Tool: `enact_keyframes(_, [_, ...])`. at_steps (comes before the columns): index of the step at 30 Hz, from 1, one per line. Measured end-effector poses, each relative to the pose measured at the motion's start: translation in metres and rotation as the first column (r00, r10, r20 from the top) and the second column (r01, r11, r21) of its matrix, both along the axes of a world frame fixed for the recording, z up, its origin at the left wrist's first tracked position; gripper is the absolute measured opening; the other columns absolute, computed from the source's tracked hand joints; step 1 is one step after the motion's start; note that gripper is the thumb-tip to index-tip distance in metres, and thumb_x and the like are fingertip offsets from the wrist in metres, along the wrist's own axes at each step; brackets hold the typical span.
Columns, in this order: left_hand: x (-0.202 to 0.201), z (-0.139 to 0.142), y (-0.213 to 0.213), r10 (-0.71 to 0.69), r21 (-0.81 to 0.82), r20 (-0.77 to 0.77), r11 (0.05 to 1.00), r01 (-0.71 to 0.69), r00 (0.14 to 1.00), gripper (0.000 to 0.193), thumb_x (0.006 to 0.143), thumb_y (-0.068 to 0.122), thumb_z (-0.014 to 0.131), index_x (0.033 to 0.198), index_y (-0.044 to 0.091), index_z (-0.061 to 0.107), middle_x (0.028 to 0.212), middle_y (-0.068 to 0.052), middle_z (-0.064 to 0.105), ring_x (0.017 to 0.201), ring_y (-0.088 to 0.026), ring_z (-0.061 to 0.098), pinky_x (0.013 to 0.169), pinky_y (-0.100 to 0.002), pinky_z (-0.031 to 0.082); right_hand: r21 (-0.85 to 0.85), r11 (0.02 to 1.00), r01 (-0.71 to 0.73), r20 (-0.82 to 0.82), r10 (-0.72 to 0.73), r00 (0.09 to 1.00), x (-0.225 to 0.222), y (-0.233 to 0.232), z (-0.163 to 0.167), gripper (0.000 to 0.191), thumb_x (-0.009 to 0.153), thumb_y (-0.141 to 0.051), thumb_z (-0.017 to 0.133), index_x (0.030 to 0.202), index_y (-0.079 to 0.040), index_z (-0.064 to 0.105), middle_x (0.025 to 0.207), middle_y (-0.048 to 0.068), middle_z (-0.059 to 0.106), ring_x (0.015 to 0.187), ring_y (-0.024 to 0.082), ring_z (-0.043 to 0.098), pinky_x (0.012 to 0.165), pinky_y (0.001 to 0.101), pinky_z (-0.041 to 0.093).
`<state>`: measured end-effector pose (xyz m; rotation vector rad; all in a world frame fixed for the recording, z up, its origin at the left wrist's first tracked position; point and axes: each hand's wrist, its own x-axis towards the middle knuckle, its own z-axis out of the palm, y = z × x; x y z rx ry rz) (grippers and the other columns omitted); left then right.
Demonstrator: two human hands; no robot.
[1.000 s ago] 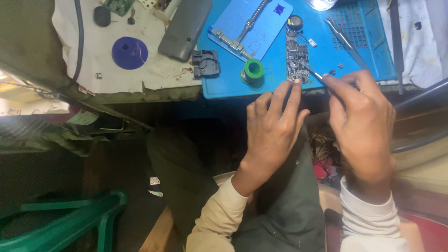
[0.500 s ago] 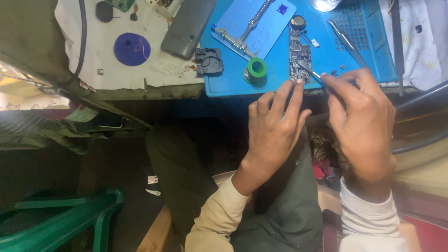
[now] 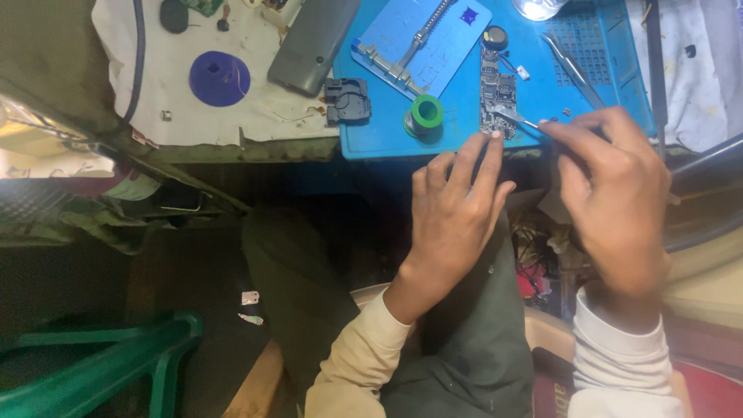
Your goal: The person sits at a cluttered repair bench and works on a phone motherboard placed on a blue silicone mat. They pick up a hot air gun with one hand and tweezers with the other, directing hot air at the board while manipulating small components, and at one point dips a tool into a flux container before continuing to heat and rework the board.
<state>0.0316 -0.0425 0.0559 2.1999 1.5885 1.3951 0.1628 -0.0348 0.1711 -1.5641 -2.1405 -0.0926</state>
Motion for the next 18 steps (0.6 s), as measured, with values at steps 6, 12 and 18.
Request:
enact_keyframes(6, [0.0,0.0,0.0,-0.009,-0.011,-0.001,1.0,0.009,1.0,0.058,0.097,0.028,0.077,0.147,0.008,0.056,0.144,-0.005,0.053,0.119,-0.026,0.049,0.1,-0.041,0.041,0.017,1.0,0.015,0.07,-0.016,0.997,0.009,-0.001,-0.001,0.036,0.086,0.008,0.064,0.117,-0.006,0.076,0.106,0.017,0.065,0.102,0.037,0.063,0.086,0.046,0.049])
enact_keyframes(12, [0.0,0.0,0.0,-0.005,-0.005,0.003,1.0,0.005,1.0,0.058,0.097,0.028,0.077,0.147,0.007,0.056,0.144,-0.005,0.053,0.119,-0.027,0.049,0.101,-0.041,0.041,0.041,0.999,0.013,0.114,-0.017,0.993,0.027,0.003,-0.006,0.031,0.093,0.006,0.067,0.117,-0.01,0.078,0.108,0.012,0.065,0.105,0.032,0.061,0.093,0.0416,0.045])
enact_keyframes(18, [0.0,0.0,0.0,-0.004,-0.01,-0.006,1.0,0.004,1.0,0.059,0.096,0.028,0.077,0.147,0.008,0.056,0.143,-0.005,0.053,0.119,-0.027,0.049,0.1,-0.041,0.041,0.112,0.992,-0.056,0.26,0.025,0.965,0.05,0.019,-0.026,0.027,0.096,0.003,0.068,0.113,-0.015,0.078,0.11,0.004,0.066,0.111,0.024,0.06,0.106,0.0368,0.035])
